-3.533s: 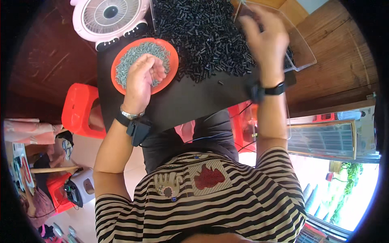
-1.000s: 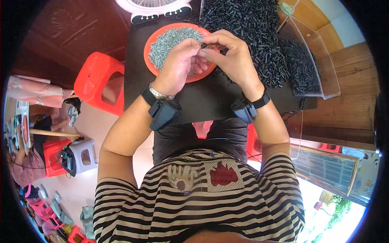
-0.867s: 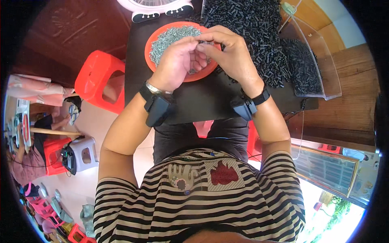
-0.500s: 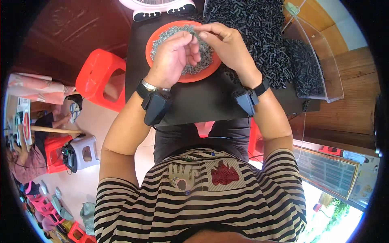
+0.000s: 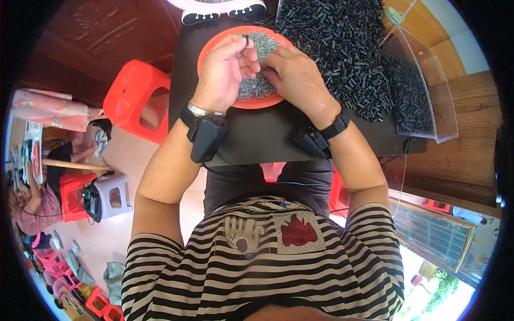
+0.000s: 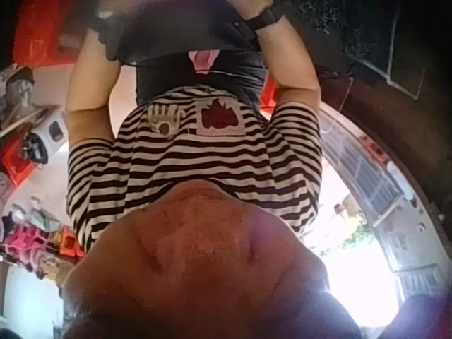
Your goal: The person repeatedly takes small metal screws from a plate, inserts them into black plastic components by hand, and assembles the parts.
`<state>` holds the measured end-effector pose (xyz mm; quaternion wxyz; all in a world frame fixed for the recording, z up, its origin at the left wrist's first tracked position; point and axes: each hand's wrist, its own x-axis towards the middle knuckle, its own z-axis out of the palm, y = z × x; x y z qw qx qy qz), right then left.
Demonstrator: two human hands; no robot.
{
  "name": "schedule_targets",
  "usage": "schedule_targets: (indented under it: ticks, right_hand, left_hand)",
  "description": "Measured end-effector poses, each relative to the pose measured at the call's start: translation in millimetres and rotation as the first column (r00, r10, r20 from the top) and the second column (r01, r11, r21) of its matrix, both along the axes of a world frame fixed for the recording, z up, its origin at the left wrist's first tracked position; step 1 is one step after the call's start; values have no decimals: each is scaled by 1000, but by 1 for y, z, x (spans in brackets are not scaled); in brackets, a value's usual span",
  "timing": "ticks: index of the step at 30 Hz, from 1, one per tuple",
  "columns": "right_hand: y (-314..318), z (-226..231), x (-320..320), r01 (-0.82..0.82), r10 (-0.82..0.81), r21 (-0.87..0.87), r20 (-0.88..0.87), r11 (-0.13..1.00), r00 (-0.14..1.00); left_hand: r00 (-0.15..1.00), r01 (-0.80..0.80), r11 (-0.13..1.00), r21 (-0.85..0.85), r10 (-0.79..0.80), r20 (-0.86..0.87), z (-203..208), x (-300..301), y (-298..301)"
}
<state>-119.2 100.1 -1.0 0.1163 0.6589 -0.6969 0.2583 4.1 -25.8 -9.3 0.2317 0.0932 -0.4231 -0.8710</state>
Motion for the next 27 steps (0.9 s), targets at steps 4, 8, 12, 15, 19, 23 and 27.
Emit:
schedule_targets:
  ticks: [4,8,12,15,19,23,27]
  right_hand:
    - [2,-3,0,8,-9,-40,-35,999,999]
    - [-1,-4,1,25,-24,39,-47,999,999]
    - [1,-3,-4,-18,25,-48,134,999,991]
    - [2,4,-4,6,-13,16,502,1000,865]
    - [2,5,-15,-112,120,-68,818,991,563]
    - [4,4,-23,-126,155,-114,905,985,397]
    - [6,6,-27,-156,219,-175,914,972,342]
  left_hand:
    - [1000,-19,1000,1,19,16,1,0,1]
    - [1000,-12,1000,-6,12,23,1,1,1]
    - [1000,-2,1000,-2,2,24,2,1,2]
    - [1000,8,1000,8,-8,27,2,2,1]
    - [998,30,999,-11,-29,53,3,1,2]
    - [997,34,998,-47,-31,74,5,0,6]
    - [988,128,988,-83,-120,97,6,1,6]
